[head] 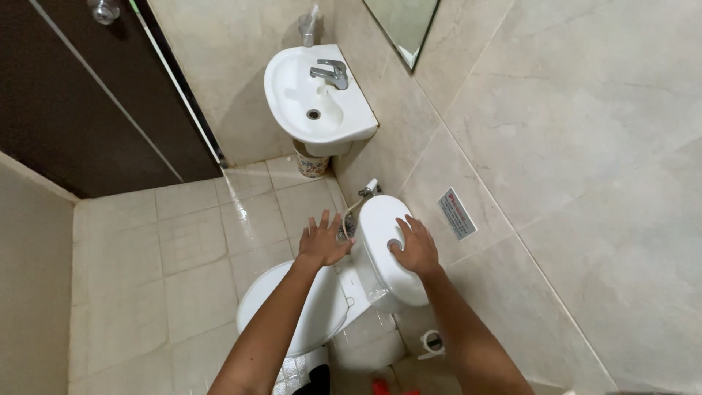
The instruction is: The person uses a handheld bidet sprayer to rinse the bathroom floor and the toilet bowl. They direct the water stream across the tiled floor and into the toilet, moving the sprayer around to cover different areas.
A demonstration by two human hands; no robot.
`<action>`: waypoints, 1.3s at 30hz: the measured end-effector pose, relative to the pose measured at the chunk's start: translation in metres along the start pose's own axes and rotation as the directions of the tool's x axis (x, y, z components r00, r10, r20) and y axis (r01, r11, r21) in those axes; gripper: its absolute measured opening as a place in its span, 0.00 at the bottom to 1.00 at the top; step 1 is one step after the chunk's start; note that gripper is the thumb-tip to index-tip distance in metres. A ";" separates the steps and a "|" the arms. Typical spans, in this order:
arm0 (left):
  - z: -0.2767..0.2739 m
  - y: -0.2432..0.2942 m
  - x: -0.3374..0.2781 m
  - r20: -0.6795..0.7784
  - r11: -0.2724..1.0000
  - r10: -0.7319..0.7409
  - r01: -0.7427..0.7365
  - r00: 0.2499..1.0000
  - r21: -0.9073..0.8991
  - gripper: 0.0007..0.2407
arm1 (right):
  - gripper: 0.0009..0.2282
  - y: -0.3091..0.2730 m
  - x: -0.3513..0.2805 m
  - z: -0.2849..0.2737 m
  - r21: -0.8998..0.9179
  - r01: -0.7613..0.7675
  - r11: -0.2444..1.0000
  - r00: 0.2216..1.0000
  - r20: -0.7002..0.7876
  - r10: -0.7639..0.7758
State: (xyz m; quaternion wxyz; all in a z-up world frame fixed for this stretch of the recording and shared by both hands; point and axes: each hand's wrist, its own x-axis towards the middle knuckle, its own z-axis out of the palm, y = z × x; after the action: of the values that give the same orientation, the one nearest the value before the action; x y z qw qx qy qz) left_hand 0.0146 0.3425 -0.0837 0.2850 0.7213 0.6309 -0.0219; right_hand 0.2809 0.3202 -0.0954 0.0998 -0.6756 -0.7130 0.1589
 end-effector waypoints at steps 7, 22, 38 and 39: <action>-0.017 -0.007 0.047 0.042 1.000 -0.001 0.000 0.999 0.002 0.39 | 0.32 0.013 0.042 0.018 0.023 0.076 0.997 0.990 -0.122 -0.073; -0.022 0.002 0.125 0.135 0.993 -0.080 0.090 0.988 -0.070 0.39 | 0.27 0.053 0.149 0.057 -0.083 0.187 0.979 0.980 -0.050 -0.192; 0.065 0.040 0.243 0.235 0.931 -0.212 0.269 0.949 -0.245 0.35 | 0.27 0.076 0.287 0.113 -0.011 0.362 0.932 0.921 0.156 -0.356; 0.074 0.041 0.252 0.247 0.932 -0.220 0.278 0.944 -0.233 0.33 | 0.27 0.078 0.294 0.116 -0.019 0.392 0.920 0.908 0.173 -0.383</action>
State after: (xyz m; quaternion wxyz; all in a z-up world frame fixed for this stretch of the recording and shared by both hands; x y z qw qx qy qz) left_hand 0.1276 0.5346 -0.2290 0.4406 0.5835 0.6801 -0.0523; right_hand 0.2927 0.6050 -0.2530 0.0516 -0.5076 -0.8426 0.1726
